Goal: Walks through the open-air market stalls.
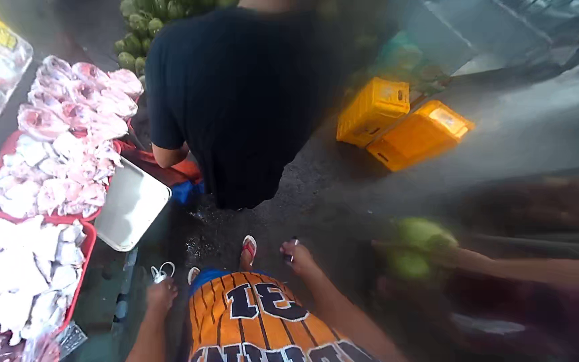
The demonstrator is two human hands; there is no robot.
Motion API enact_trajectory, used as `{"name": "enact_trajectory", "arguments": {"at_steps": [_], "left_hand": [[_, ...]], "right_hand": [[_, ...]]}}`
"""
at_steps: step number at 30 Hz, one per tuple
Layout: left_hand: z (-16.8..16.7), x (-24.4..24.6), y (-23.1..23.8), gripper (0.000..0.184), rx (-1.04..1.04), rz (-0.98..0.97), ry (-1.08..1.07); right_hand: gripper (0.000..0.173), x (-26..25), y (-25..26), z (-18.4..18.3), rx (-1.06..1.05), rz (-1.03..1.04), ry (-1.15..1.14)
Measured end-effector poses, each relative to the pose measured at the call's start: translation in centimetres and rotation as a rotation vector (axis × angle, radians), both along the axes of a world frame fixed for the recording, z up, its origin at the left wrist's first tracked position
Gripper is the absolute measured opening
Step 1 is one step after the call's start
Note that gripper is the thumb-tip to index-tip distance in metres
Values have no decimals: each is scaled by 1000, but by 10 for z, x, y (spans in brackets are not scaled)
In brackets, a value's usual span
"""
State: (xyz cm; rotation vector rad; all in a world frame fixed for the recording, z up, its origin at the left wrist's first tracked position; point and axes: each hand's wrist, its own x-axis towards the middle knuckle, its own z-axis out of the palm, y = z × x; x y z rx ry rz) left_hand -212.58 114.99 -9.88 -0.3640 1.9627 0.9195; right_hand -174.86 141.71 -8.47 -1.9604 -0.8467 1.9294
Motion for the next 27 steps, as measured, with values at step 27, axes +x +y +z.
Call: {"name": "enact_trajectory", "arguments": {"at_steps": [27], "left_hand": [[-91, 32, 379, 29, 756, 329, -347]], "right_hand": [[26, 43, -43, 7, -340, 273, -454]]}}
